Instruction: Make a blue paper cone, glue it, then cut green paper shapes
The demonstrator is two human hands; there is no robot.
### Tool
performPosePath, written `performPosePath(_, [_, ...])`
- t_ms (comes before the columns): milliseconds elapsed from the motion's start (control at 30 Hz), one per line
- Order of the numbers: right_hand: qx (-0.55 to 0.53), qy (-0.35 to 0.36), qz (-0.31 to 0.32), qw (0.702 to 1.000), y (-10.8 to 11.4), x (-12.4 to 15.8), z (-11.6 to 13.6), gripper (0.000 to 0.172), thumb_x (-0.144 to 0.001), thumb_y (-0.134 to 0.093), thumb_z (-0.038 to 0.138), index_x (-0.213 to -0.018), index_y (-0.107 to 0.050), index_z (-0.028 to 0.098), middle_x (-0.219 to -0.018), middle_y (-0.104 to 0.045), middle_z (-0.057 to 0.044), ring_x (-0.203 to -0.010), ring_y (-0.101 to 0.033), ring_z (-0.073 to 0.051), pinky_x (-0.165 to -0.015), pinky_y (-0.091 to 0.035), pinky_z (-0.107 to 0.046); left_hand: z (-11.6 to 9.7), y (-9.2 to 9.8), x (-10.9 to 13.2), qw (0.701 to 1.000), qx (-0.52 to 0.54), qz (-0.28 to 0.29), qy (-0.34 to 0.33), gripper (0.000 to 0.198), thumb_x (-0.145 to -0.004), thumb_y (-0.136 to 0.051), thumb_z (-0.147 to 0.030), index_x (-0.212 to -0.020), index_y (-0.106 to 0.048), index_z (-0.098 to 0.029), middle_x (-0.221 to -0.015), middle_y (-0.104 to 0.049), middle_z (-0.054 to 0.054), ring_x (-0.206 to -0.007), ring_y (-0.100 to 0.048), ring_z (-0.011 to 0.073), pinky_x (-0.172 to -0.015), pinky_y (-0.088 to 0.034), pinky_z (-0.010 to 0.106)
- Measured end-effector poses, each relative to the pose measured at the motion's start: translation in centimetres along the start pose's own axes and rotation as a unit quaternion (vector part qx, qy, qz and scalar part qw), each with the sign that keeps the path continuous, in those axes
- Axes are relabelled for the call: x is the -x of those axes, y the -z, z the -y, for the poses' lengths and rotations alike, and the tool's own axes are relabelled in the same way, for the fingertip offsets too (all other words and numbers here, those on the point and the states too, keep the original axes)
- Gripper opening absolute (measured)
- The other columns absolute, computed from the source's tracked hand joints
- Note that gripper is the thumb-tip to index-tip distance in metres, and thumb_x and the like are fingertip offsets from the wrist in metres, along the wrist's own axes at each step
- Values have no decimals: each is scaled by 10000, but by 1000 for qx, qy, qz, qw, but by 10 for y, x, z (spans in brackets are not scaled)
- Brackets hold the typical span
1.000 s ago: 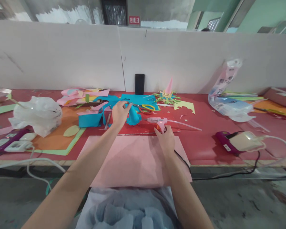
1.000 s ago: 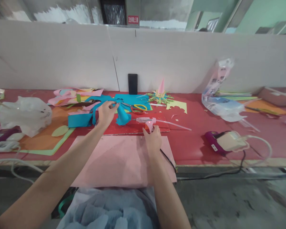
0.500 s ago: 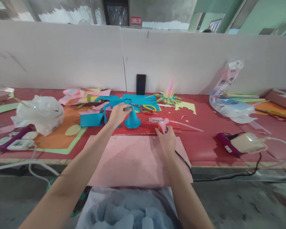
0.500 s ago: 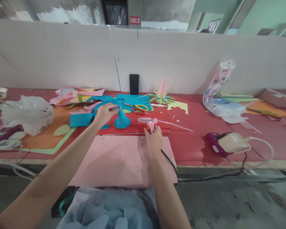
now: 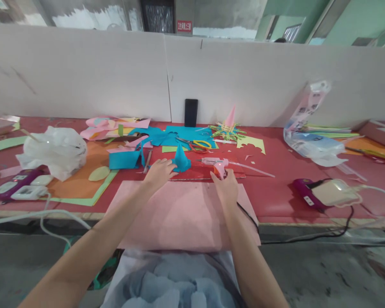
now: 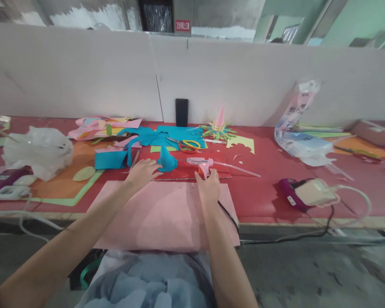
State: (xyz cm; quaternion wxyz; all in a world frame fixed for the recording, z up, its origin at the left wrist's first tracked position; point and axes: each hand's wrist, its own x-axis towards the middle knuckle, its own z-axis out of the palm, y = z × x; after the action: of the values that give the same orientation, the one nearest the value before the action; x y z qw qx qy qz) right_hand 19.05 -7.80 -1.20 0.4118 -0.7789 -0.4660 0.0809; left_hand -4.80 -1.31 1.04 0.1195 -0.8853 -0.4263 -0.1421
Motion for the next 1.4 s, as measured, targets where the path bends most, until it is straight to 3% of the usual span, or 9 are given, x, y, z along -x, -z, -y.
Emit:
performPosePath(367, [3,5,0,1000,-2,0,-2,485,-674,-528,537,-1010,-481,190,-975,-596,-91,-879,-551,-236,-691,-374,-302,-2,3,-6,992,-87,21,-84,221,-868,-409,-210,-812,-622,-190,-802,-592,48,-801,-509,176,-667,-329,297])
performPosePath(600, [6,15,-7,1000,-4,0,-4,491,-678,-521,553,-1009,-480,193,-965,-598,-85,-864,-555,-232,-676,-371,-298,0,-2,-7,998,-41,-2,-38,285,-881,-391,-295,-806,-647,-197,-769,-608,38,-784,-512,162,-692,-344,294])
performPosePath(900, [17,12,-5,1000,-5,-1,-5,491,-679,-518,558,-1016,-476,203,-983,-595,-77,-886,-556,-233,-675,-372,-295,-23,-11,-12,997,-69,-27,-27,289,-865,-420,-351,-782,-623,-164,-764,-597,64,-845,-532,202,-696,-357,314])
performPosePath(1167, [11,22,-14,1000,-5,0,-6,484,-685,-508,555,-1012,-480,200,-950,-593,-73,-868,-555,-228,-675,-372,-294,-32,-13,-16,996,-88,-22,7,242,-857,-437,-293,-799,-613,-137,-791,-602,95,-852,-538,222,-709,-376,341])
performPosePath(1400, [8,24,-15,1000,-5,0,-5,470,-686,-508,550,-990,-483,192,-931,-592,-79,-853,-552,-234,-669,-372,-300,-29,-14,-16,999,-44,-21,23,279,-867,-389,-235,-749,-631,-161,-756,-614,82,-817,-554,202,-693,-384,328])
